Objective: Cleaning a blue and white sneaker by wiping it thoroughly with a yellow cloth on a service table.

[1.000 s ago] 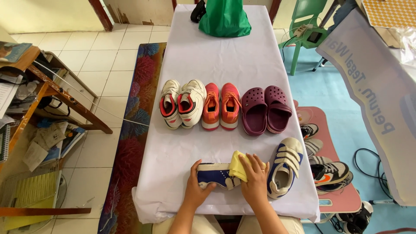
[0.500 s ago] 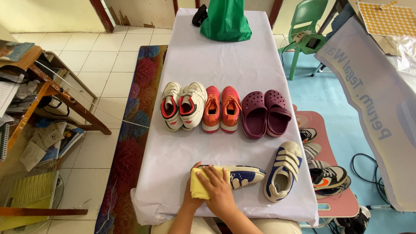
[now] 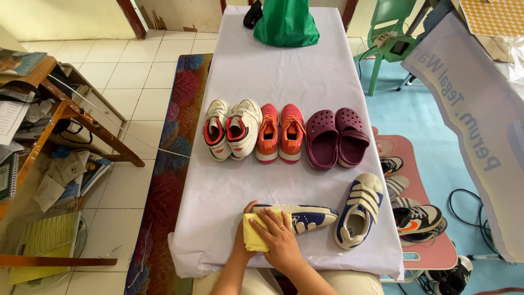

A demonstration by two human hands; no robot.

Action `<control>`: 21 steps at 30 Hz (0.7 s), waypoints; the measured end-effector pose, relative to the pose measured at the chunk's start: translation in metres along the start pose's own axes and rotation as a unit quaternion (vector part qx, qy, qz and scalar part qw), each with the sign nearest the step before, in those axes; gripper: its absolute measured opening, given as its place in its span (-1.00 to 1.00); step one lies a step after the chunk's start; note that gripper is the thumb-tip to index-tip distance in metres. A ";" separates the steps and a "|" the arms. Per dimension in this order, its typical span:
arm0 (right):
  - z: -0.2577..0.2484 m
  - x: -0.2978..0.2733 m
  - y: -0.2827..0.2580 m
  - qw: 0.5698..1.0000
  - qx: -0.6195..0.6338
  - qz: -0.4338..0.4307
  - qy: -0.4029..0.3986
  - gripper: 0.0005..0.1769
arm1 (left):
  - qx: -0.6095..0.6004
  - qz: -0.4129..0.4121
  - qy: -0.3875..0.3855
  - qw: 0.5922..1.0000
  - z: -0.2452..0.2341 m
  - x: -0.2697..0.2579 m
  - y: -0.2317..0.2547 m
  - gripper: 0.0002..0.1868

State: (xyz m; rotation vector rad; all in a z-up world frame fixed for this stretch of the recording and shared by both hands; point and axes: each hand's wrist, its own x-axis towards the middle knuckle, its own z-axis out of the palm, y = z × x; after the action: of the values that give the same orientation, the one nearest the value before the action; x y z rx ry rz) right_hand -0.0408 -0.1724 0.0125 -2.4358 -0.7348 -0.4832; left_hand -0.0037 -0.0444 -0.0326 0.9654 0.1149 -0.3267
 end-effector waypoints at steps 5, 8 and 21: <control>-0.003 0.001 0.001 1.000 0.001 0.002 -0.006 -0.29 | 0.164 0.022 0.015 0.986 0.016 -0.012 0.021 -0.32; -0.021 0.010 -0.007 0.997 0.038 0.058 -0.023 -0.24 | 0.297 0.043 0.026 0.954 0.026 -0.017 0.032 -0.22; -0.096 -0.026 0.063 0.929 0.051 0.366 0.040 -0.16 | 0.476 0.045 0.052 0.877 0.035 -0.022 0.040 -0.07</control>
State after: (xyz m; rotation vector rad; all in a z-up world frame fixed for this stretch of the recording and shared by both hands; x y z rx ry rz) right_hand -0.0408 -0.2838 0.0503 -2.3522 0.2029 -0.2298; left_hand -0.0132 -0.0471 0.0237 1.9667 -0.0043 -0.2370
